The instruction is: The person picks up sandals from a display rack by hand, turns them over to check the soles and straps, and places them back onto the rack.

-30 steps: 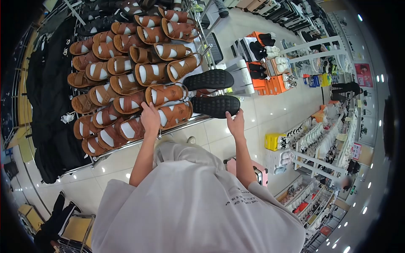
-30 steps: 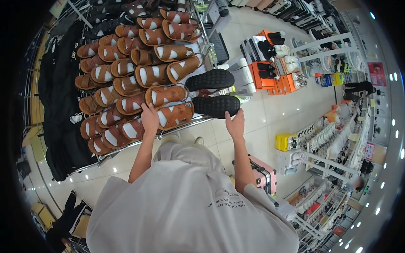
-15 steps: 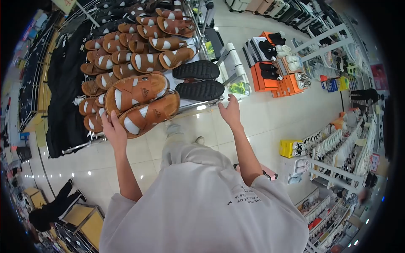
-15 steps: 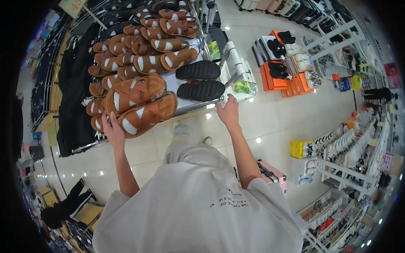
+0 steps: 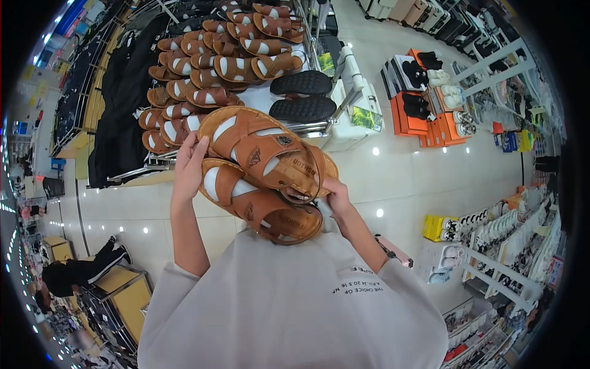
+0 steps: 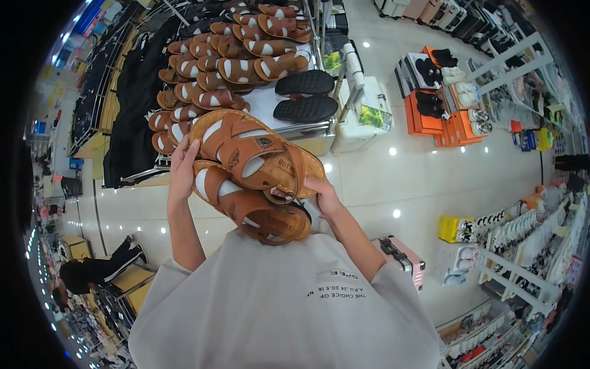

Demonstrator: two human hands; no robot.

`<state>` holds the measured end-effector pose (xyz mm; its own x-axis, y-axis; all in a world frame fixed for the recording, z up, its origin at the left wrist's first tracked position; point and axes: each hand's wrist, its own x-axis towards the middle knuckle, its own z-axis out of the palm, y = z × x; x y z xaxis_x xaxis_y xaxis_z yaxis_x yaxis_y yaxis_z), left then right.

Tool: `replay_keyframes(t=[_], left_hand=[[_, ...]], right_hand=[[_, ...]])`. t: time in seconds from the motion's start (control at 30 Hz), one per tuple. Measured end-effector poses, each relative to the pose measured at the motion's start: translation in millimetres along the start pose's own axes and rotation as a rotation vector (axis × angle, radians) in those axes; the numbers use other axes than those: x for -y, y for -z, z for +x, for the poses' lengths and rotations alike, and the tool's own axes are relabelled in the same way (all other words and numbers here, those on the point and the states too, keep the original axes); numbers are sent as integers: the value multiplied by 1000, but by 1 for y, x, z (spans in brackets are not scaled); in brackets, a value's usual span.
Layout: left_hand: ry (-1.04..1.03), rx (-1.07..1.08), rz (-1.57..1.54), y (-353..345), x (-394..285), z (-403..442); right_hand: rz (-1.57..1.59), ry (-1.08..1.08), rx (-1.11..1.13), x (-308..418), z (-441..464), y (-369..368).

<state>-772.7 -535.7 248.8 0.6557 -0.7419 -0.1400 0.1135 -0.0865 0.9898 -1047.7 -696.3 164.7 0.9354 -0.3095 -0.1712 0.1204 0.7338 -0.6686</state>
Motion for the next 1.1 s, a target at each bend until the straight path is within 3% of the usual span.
replay_keyframes(t=[0.1, 0.2, 0.4, 0.7, 0.8, 0.9, 0.97, 1.03, 1.1], left_hand=[[6, -43, 25, -14, -4, -1], [-17, -58, 37, -25, -13, -4], [-11, -69, 65, -40, -26, -9], [94, 26, -52, -31, 0, 1], [205, 64, -129, -34, 6, 3], [176, 49, -105, -48, 7, 2], [245, 55, -193, -29, 29, 12], [93, 190, -142, -10, 48, 16], [77, 355, -166, -19, 45, 31]], right_hand=[[127, 10, -157, -2, -14, -21], [298, 22, -100, -10, -21, -20], [350, 36, -24, -16, -32, -17], [171, 109, -85, -10, -43, -30], [-247, 301, -118, 1, -45, -41], [-698, 462, -125, 26, -44, -57], [-816, 587, -59, 25, -41, -56], [-965, 682, 22, 38, -45, -64], [-1182, 759, 53, 42, -54, -76]])
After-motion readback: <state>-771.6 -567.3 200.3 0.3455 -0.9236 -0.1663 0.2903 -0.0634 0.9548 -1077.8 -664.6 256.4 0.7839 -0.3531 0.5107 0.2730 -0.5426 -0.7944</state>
